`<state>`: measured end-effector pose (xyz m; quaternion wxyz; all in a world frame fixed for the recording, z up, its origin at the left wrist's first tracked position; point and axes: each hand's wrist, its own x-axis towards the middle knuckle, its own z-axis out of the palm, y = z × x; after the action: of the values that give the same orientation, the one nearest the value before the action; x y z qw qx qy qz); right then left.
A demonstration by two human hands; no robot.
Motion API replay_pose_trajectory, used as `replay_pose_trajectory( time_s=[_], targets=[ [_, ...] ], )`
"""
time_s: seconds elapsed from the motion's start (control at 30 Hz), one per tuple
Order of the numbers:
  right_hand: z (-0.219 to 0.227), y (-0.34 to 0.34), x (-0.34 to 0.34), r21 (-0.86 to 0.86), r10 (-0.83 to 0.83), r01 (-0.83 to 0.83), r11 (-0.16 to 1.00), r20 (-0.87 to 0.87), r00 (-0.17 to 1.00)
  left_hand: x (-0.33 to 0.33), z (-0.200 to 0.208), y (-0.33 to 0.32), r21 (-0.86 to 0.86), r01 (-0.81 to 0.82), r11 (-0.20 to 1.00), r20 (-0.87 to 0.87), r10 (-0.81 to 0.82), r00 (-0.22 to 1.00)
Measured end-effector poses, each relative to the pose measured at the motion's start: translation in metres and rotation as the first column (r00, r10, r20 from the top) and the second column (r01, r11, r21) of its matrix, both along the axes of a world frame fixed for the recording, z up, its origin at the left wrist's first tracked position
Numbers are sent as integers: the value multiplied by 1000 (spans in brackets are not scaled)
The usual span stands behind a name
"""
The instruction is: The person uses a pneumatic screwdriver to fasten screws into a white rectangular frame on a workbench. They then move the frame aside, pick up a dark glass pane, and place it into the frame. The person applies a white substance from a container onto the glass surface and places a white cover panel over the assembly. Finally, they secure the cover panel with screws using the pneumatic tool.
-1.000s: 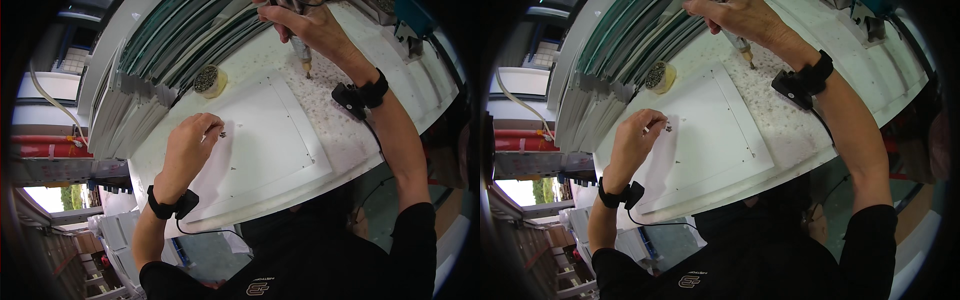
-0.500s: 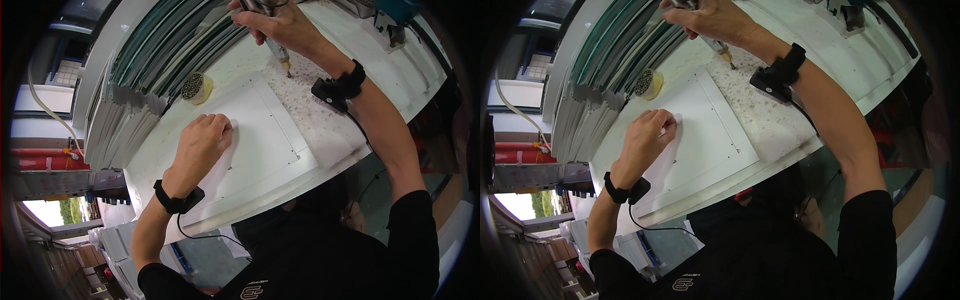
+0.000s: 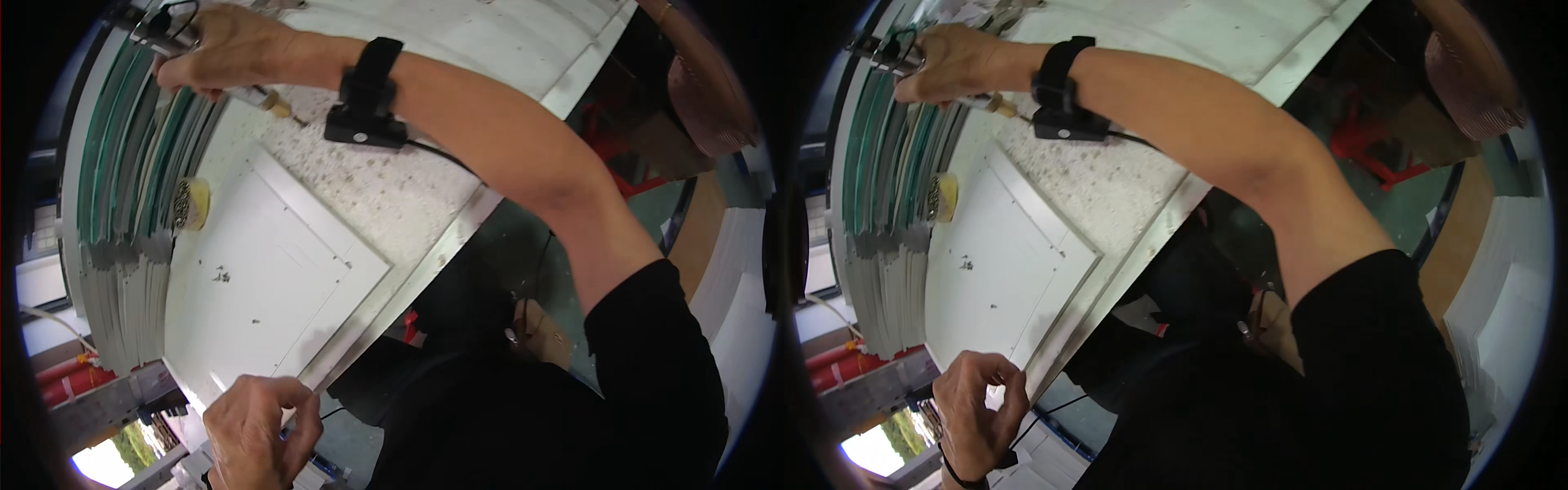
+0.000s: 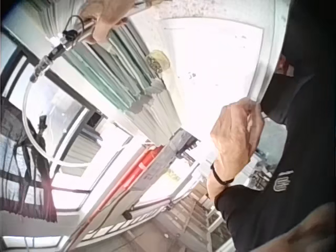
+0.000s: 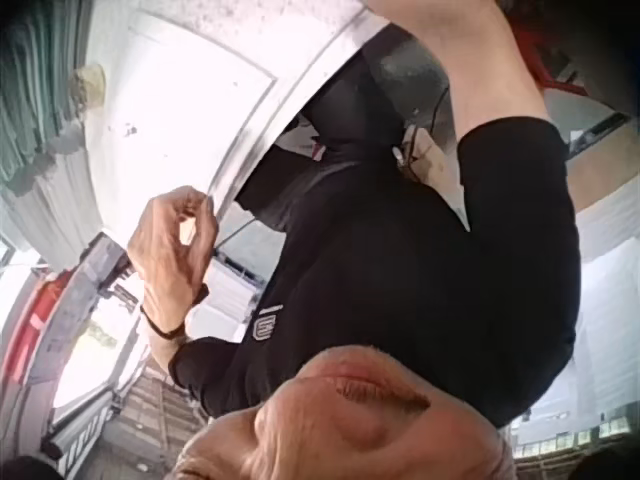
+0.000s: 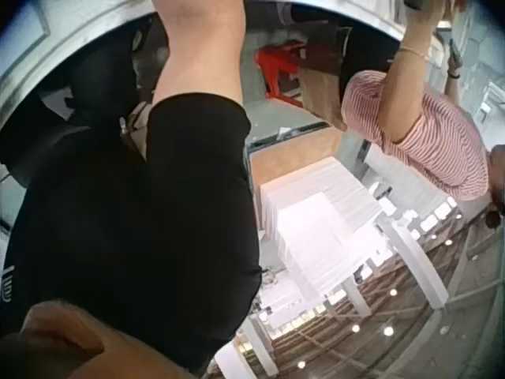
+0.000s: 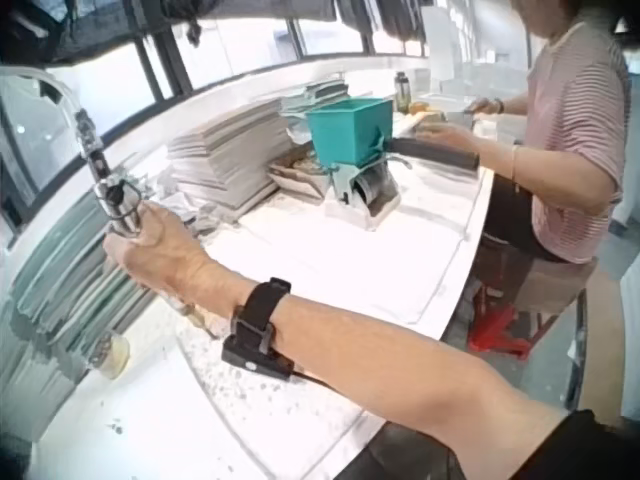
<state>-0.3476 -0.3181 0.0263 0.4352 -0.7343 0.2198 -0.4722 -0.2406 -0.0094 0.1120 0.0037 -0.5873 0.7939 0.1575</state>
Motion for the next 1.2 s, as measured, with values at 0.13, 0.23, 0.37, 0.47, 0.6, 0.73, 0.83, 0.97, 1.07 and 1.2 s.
replay_pose_trajectory(
  time_s=[0.13,0.23,0.37,0.47,0.6,0.73,0.83,0.97,1.07,1.2],
  targets=[
    [14,-7,-20,141,26,-40,989,103,994,70,16,-50,-347,-308,886,65,350,934],
    [22,5,-15,94,37,-59,994,223,974,138,37,-93,-421,-455,784,-111,453,884],
    [19,2,-3,112,74,-103,988,241,968,191,1,-132,-379,-451,808,-80,457,886],
    [19,3,-1,120,93,-131,984,278,956,195,-25,-154,-308,-475,824,-131,458,879],
    [7,-4,1,46,77,-89,995,219,973,196,-49,-180,-254,-413,875,-74,408,910],
    [5,-6,-1,29,83,-92,995,221,972,197,-62,-194,-228,-344,911,26,358,933],
    [6,-6,0,32,72,-81,996,226,972,199,-68,-200,-241,-332,912,53,354,934],
    [6,-5,1,62,86,-102,993,221,971,200,-73,-197,-294,-299,908,2,313,950],
    [8,-3,0,72,74,-92,993,223,972,195,-71,-200,-299,-295,908,-6,308,951],
    [8,-5,0,76,56,-74,994,219,974,197,-72,-202,-318,-284,905,11,303,953]
  ],
)
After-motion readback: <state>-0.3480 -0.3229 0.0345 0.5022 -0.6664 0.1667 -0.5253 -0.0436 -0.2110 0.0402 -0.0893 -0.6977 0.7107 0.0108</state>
